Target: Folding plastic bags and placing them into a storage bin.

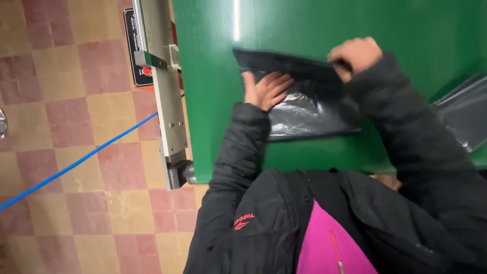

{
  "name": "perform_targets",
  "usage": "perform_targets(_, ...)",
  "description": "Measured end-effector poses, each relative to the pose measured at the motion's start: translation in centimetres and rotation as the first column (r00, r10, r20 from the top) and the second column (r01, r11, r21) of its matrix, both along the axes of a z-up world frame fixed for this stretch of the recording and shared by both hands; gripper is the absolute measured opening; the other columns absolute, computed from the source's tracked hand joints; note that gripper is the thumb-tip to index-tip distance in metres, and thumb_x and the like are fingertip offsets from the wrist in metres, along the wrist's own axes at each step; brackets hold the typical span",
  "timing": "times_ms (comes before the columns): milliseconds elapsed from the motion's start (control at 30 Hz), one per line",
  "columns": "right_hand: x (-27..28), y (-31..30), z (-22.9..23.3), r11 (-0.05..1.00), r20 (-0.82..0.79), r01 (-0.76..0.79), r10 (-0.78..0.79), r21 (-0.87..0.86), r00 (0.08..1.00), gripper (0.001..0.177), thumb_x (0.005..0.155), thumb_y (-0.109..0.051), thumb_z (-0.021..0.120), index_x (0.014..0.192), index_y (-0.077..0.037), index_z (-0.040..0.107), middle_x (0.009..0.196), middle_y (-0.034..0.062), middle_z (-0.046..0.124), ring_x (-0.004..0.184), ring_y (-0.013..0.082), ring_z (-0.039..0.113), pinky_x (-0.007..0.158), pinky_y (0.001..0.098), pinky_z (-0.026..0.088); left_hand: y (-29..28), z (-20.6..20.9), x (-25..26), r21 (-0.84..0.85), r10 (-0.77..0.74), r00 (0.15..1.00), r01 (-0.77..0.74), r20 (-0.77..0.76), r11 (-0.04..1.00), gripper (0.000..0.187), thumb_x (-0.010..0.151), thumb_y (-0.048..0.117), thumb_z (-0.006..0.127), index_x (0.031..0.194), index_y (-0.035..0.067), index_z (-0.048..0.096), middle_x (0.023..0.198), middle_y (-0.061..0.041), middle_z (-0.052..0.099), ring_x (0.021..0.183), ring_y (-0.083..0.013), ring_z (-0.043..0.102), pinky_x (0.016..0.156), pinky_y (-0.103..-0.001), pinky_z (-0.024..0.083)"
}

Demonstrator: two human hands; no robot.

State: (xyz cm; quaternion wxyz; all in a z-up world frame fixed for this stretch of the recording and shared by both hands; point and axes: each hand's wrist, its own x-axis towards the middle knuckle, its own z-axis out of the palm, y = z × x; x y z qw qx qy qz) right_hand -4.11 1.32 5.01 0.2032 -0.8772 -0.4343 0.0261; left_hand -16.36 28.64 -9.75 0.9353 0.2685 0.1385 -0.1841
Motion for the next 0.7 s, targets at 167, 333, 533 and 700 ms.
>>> perform_targets(167, -10.6, -5.6, -3.6, 0.996, 0.190, -0.057, 0.044, 0.063, 0.981, 0.031, 0.067, -0.008, 0.072, 0.098, -0.014, 0.072, 0.103, 0.0007, 0.072, 0.107, 0.0268, 0.068, 0.094, 0.0431, 0.049, 3.8, -3.7, -6.5, -0.085, 0.160, 0.953, -0.187, -0.256, 0.979, 0.111, 0.089, 0.088, 0.022, 0.149, -0.005, 0.035, 0.139, -0.022, 0.053, 0.116, -0.0331, 0.060, 0.100, -0.048, 0.047)
perform_targets(333, -15.0, -7.1, -7.0, 1.000, 0.280, 0.006, -0.009, 0.010, 0.960, 0.034, 0.073, -0.005, 0.068, 0.105, -0.014, 0.073, 0.118, -0.0016, 0.073, 0.124, 0.0235, 0.066, 0.105, 0.0418, 0.050, 2.4, 2.2, -11.4, 0.701, 0.207, 0.951, -0.310, 0.231, 0.642, 0.067, 0.102, 0.052, 0.060, 0.139, -0.003, 0.050, 0.136, -0.018, 0.053, 0.118, -0.0260, 0.053, 0.099, -0.040, 0.045)
perform_targets(533, -17.6, -1.3, -3.7, 0.984, 0.353, 0.136, -0.088, -0.114, 0.931, 0.037, 0.071, -0.008, 0.068, 0.107, -0.004, 0.071, 0.128, 0.0171, 0.068, 0.129, 0.0389, 0.058, 0.107, 0.0496, 0.046, 1.3, 10.1, -14.7, 0.458, -0.678, 0.607, -0.783, 0.415, -0.421, 0.058, 0.077, 0.042, 0.071, 0.121, 0.004, 0.063, 0.119, -0.015, 0.067, 0.116, -0.0333, 0.060, 0.093, -0.044, 0.052)
perform_targets(700, -22.5, 2.5, -8.8, 0.972, 0.182, -0.147, 0.113, 0.183, 0.977, 0.049, 0.076, -0.007, 0.066, 0.123, 0.009, 0.065, 0.132, 0.0265, 0.062, 0.130, 0.0423, 0.054, 0.109, 0.0532, 0.043, -1.4, 8.5, -12.4, 0.760, -0.859, 0.508, -0.534, -0.062, -0.371, 0.013, 0.091, 0.024, 0.071, 0.085, 0.013, 0.070, 0.092, -0.004, 0.072, 0.092, -0.0278, 0.070, 0.072, -0.043, 0.053)
